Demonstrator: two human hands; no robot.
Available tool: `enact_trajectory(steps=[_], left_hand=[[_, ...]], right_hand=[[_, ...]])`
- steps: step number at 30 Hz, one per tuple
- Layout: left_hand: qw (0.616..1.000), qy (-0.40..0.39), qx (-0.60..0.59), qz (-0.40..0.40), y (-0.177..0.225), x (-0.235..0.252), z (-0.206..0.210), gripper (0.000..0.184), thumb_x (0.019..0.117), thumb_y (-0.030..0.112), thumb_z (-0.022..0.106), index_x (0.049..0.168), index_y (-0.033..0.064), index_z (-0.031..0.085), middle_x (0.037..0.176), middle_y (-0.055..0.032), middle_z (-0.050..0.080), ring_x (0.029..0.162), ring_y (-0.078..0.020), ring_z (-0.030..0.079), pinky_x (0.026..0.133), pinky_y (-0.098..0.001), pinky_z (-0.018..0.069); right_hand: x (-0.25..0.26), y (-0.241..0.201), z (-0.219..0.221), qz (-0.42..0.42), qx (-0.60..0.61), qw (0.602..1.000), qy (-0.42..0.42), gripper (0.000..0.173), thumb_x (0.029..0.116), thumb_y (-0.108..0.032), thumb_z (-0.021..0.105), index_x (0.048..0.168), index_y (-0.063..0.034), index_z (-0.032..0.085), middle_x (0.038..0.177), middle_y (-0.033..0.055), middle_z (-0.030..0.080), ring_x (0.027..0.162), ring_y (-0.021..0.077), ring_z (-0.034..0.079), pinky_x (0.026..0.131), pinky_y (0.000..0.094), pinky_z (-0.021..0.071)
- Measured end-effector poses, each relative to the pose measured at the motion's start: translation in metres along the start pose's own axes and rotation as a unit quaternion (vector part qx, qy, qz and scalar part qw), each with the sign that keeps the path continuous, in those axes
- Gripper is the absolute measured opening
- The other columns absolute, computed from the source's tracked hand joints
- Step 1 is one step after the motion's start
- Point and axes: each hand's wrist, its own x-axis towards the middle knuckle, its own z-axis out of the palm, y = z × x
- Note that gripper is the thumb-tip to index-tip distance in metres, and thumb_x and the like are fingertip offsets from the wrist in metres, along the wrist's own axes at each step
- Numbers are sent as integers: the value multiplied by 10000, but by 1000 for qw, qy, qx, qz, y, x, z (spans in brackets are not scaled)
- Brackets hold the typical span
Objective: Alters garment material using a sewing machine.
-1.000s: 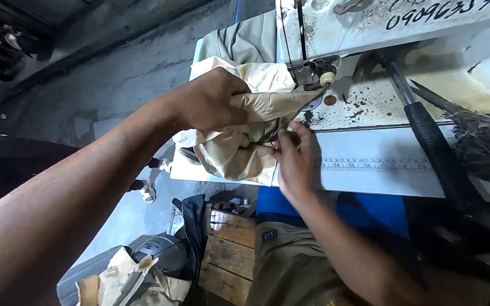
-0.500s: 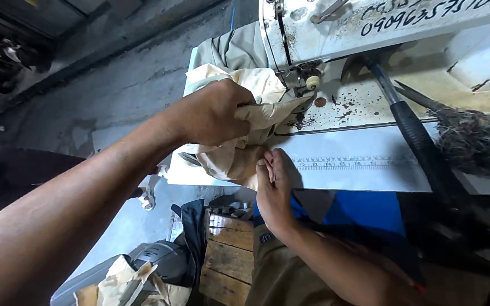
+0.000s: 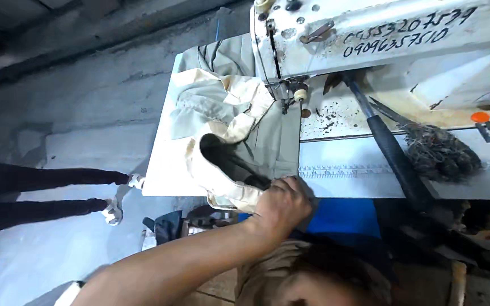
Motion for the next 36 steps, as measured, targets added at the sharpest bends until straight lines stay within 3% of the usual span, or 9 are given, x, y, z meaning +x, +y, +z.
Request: enact_trajectory(steps=[3,5,8,10,19,21,24,29,36], left_hand=[[1000,-11,12,-12,7,-2,-2,213,920,-69,506,939,-103,716,795,-230,672,594,-298,692,465,-352,525],[999,-31,-25,-18,9,-3,-7,210,934,-67,512,952,-92,720,830,-251,684,635,-327,709,494,-376,542],[997,43,-46,-42,10,-6,2,193,912,-48,540,876,-60,729,793,-226,691,611,-314,705,463,-373,530],[991,100,-53,-64,6,-12,10,173,898,-33,560,851,-55,725,736,-178,670,572,-274,686,436,-351,516],[984,85,-159,-13,-83,-25,-10,54,922,8,635,888,-29,655,714,-186,610,606,-372,643,513,-482,491],[981,22,-190,-26,-110,-23,-20,101,910,108,721,913,21,671,795,-176,644,655,-392,661,531,-555,505],[972,-89,-208,-67,-141,-14,-40,206,884,221,788,920,37,704,851,-204,670,762,-457,669,597,-664,477],[965,-140,-201,-92,-166,-14,-62,425,833,555,789,877,144,692,783,-102,640,751,-358,652,598,-609,472],[973,16,-225,-41,-161,-10,-60,61,904,74,662,882,58,607,742,-147,612,683,-387,636,550,-571,445]], right_hand=[[-50,-12,-61,-47,-118,984,127,245,951,-228,618,798,-81,740,792,13,729,732,66,690,668,267,583],[-34,-20,-95,-66,-244,928,272,190,975,-243,600,947,-108,731,943,-4,738,897,32,692,784,223,584],[14,-8,-132,-73,-436,863,244,438,931,-123,542,1350,-90,666,1434,100,608,1375,251,536,1116,457,455],[34,5,-143,-87,-492,848,179,543,876,-105,554,1415,-118,621,1528,91,531,1460,284,441,1155,582,371],[82,0,-162,-188,-477,834,203,210,887,-27,564,1002,-49,738,1062,103,735,1100,310,678,1130,591,385],[91,-7,-165,-200,-435,855,199,191,942,-85,556,1014,-33,725,1137,118,727,1200,299,649,1155,587,363],[103,-25,-171,-209,-424,860,194,172,985,-137,596,1013,-21,720,966,124,720,975,273,690,926,472,524],[109,-47,-184,-178,-405,878,181,158,985,-132,611,1049,-37,720,937,97,725,885,199,700,831,410,561],[112,-47,-178,-186,-338,878,282,161,983,-133,626,1060,-41,735,934,65,744,855,113,703,807,334,570]])
